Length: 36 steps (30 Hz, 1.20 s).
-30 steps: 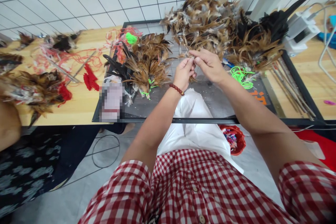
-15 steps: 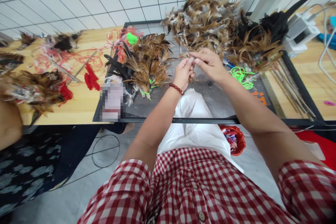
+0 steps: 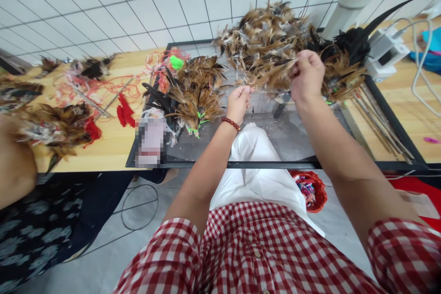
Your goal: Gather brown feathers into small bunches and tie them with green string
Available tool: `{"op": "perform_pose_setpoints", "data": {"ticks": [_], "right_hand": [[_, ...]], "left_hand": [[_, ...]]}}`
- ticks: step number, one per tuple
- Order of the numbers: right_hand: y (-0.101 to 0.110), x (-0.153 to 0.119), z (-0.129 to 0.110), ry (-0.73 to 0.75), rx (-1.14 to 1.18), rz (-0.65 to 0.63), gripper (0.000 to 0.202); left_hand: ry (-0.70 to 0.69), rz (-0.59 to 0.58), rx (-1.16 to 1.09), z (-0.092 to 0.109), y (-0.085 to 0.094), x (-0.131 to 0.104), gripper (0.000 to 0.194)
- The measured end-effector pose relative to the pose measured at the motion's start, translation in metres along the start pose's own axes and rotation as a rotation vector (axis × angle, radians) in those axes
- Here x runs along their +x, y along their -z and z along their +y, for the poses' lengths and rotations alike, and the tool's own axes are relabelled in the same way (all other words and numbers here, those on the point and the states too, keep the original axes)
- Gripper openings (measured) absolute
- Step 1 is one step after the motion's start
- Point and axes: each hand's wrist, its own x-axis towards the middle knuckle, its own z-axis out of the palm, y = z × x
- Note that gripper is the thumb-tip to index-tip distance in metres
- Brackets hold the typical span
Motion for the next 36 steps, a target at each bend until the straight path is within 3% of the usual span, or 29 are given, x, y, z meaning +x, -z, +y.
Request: {"op": "perform_pose_setpoints", "data": {"ticks": [2,4,7,9,11,14,17,20,24,28,32,36], "right_hand": [[0.012,0.010,-0.006,-0.007,0.092,0.097,0.076],[0.015,0.011,-0.013,0.011,0.092,0.086,0.074],[0.006,-0.002,-0.022,0.097,-0.075,-0.115,0.070],[-0.005,-0.016,-0.029,0.186,-0.115,-0.255,0.065],[-0.014,-0.029,-0.035,0.261,-0.125,-0.360,0.059],[-0.022,-0.044,-0.043,0.305,-0.152,-0.440,0.052],[-0.026,-0.049,-0.047,0.297,-0.188,-0.460,0.045],[-0.021,-0.044,-0.052,0.314,-0.271,-0.481,0.036],[0.010,-0.022,-0.051,0.266,-0.608,-0.500,0.022],[0.038,-0.007,-0.027,0.161,-0.899,-0.686,0.023],[0.034,-0.010,-0.018,0.182,-0.969,-0.761,0.021],[0.018,-0.021,-0.043,0.243,-0.956,-0.741,0.015]], "left_hand": [[-0.035,0.077,0.054,-0.008,0.009,0.012,0.023],[-0.146,0.155,0.116,-0.014,0.018,0.024,0.014],[-0.345,0.209,0.159,-0.019,0.026,0.035,0.038],[-0.454,0.154,0.165,-0.018,0.026,0.034,0.045],[-0.503,0.028,0.169,-0.014,0.022,0.027,0.048],[-0.439,-0.140,0.184,-0.007,0.011,0.013,0.043],[-0.307,-0.188,0.166,-0.003,0.002,0.002,0.035],[-0.212,-0.143,0.111,0.000,-0.002,-0.001,0.034],[-0.148,0.017,-0.025,0.003,-0.001,0.003,0.032],[-0.099,0.135,-0.065,0.004,0.004,0.008,0.036],[-0.071,0.163,-0.039,0.004,0.005,0.010,0.035],[-0.113,0.131,-0.002,0.004,0.003,0.008,0.033]]}}
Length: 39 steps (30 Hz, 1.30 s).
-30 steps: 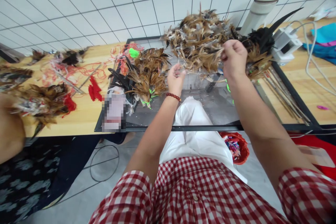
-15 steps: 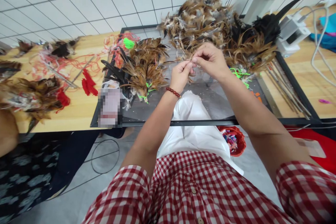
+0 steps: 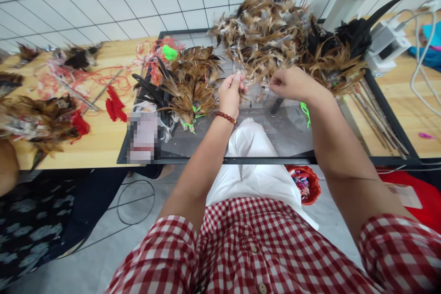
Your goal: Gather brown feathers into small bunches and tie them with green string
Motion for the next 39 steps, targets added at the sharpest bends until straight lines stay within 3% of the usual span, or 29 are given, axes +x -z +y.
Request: {"op": "perform_pose_setpoints", "data": {"ticks": [3,7,11,18,21,26,32,39], "right_hand": [[0.008,-0.002,-0.017,0.041,0.080,0.096,0.012],[0.010,-0.004,-0.030,0.102,0.236,0.104,0.008],[0.009,-0.005,-0.038,0.121,0.391,0.141,0.006],[-0.001,0.000,-0.015,-0.043,0.317,0.180,0.012],[-0.009,0.007,-0.012,-0.051,0.494,0.214,0.018],[-0.010,0.010,-0.025,-0.036,0.793,0.217,0.027],[-0.001,0.003,-0.032,-0.011,0.728,0.175,0.022],[-0.002,0.001,-0.039,-0.013,0.661,0.201,0.017]], "left_hand": [[-0.107,-0.039,0.082,-0.001,-0.001,-0.002,0.031],[-0.271,-0.158,0.230,-0.003,-0.001,-0.005,0.027],[-0.166,-0.251,0.283,-0.005,0.000,-0.007,0.023],[-0.064,-0.098,0.151,0.001,-0.001,-0.005,0.020],[-0.053,-0.099,0.130,0.003,-0.001,-0.006,0.022],[-0.042,-0.127,0.112,0.004,-0.002,-0.008,0.023],[-0.028,-0.209,0.082,0.002,-0.003,-0.009,0.023],[0.004,-0.122,0.089,-0.003,-0.003,-0.006,0.025]]}}
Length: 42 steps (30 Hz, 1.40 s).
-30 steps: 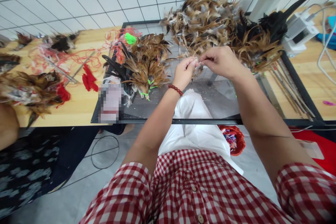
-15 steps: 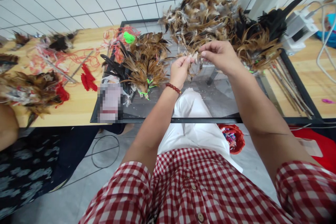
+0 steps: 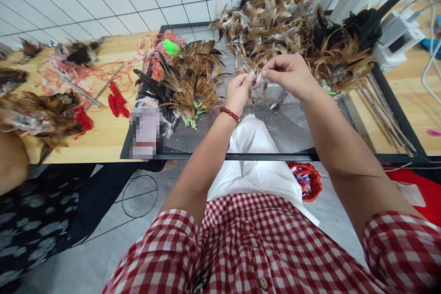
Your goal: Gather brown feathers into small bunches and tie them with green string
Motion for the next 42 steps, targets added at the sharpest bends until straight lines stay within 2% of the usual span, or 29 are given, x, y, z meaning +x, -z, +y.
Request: {"op": "perform_pose_setpoints", "data": {"ticks": [6,10,13,18,21,24,26,31,34,36,39,40,42], "right_hand": [[-0.010,-0.004,-0.008,0.035,-0.089,0.044,0.008],[-0.010,-0.003,-0.006,0.028,-0.104,0.070,0.015],[-0.009,0.001,0.003,-0.008,-0.007,0.088,0.028],[-0.015,0.001,0.006,0.007,0.217,-0.035,0.043],[-0.020,0.000,0.006,0.020,0.176,-0.052,0.044],[-0.016,0.003,0.010,0.049,0.011,0.054,0.035],[-0.009,0.004,0.014,0.031,-0.095,0.056,0.028],[-0.002,0.001,0.018,-0.031,-0.282,-0.282,0.014],[-0.003,0.001,0.019,-0.023,-0.415,-0.428,0.016],[0.001,0.002,0.021,-0.017,-0.556,-0.385,0.018],[0.018,0.002,0.024,0.038,-0.679,-0.241,0.027],[0.025,0.000,0.025,0.068,-0.657,-0.252,0.027],[0.035,-0.006,0.024,0.105,-0.560,-0.354,0.021]], "left_hand": [[0.013,-0.063,-0.020,0.000,-0.002,-0.003,0.027],[0.042,-0.095,0.006,0.004,-0.002,-0.006,0.024],[0.065,-0.092,-0.034,0.008,-0.001,-0.008,0.025],[0.066,-0.193,-0.055,0.010,-0.004,-0.013,0.030],[0.075,-0.244,-0.058,0.009,-0.005,-0.015,0.034],[0.070,-0.165,-0.104,0.010,-0.003,-0.013,0.032],[0.069,-0.065,-0.168,0.013,0.000,-0.010,0.032],[0.097,0.114,-0.308,0.021,0.006,-0.003,0.031],[0.129,0.147,-0.322,0.022,0.006,-0.003,0.027],[0.148,0.152,-0.311,0.021,0.005,-0.003,0.026],[0.157,0.147,-0.299,0.022,0.004,-0.004,0.025],[0.154,0.144,-0.303,0.023,0.004,-0.005,0.026],[0.151,0.138,-0.316,0.025,0.004,-0.006,0.031]]}}
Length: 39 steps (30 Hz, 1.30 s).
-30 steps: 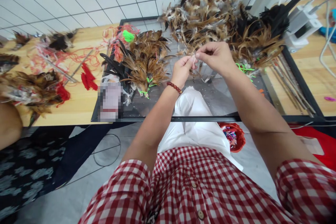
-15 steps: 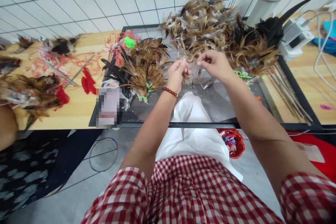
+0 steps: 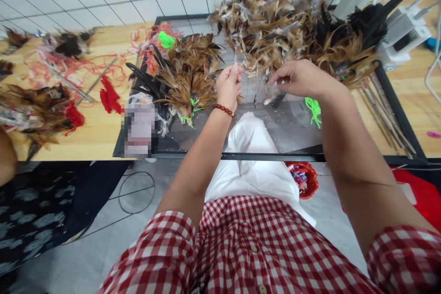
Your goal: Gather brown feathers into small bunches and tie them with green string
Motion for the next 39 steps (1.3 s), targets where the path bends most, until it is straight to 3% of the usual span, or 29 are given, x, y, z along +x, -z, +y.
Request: {"op": "perform_pose_setpoints", "data": {"ticks": [3,6,9,11,13,15,17,21,25,30,39], "right_hand": [[0.000,-0.012,-0.004,0.085,0.070,-0.115,0.016],[-0.009,-0.015,-0.010,0.134,-0.013,-0.153,0.024],[-0.020,-0.011,-0.011,0.107,-0.113,-0.137,0.018],[-0.026,-0.005,-0.011,0.095,-0.058,-0.049,0.016],[-0.032,0.004,-0.015,0.050,0.223,0.128,0.023],[-0.040,0.015,-0.024,-0.056,0.659,0.320,0.034],[-0.049,0.025,-0.035,-0.163,1.006,0.429,0.043],[-0.069,0.035,-0.051,-0.215,1.239,0.528,0.046],[-0.082,0.034,-0.050,-0.239,1.258,0.532,0.048],[-0.084,0.033,-0.046,-0.290,1.123,0.500,0.047],[-0.089,0.031,-0.046,-0.309,0.907,0.399,0.053]], "left_hand": [[0.018,0.005,-0.010,0.000,0.000,0.000,0.033],[0.036,0.009,0.010,-0.004,0.001,0.001,0.028],[0.040,-0.023,0.039,-0.009,0.001,0.001,0.027],[0.035,-0.045,0.049,-0.012,0.000,0.001,0.028],[0.034,-0.055,0.053,-0.014,-0.002,0.000,0.028],[0.033,-0.062,0.057,-0.016,-0.003,0.000,0.027],[0.025,-0.062,0.059,-0.018,-0.004,0.001,0.025],[0.039,-0.025,0.032,-0.021,-0.003,0.002,0.019],[0.079,-0.052,0.006,-0.023,-0.002,0.001,0.018],[0.069,-0.104,-0.005,-0.023,-0.005,-0.002,0.017],[0.067,-0.039,0.019,-0.031,-0.009,0.001,0.018]]}}
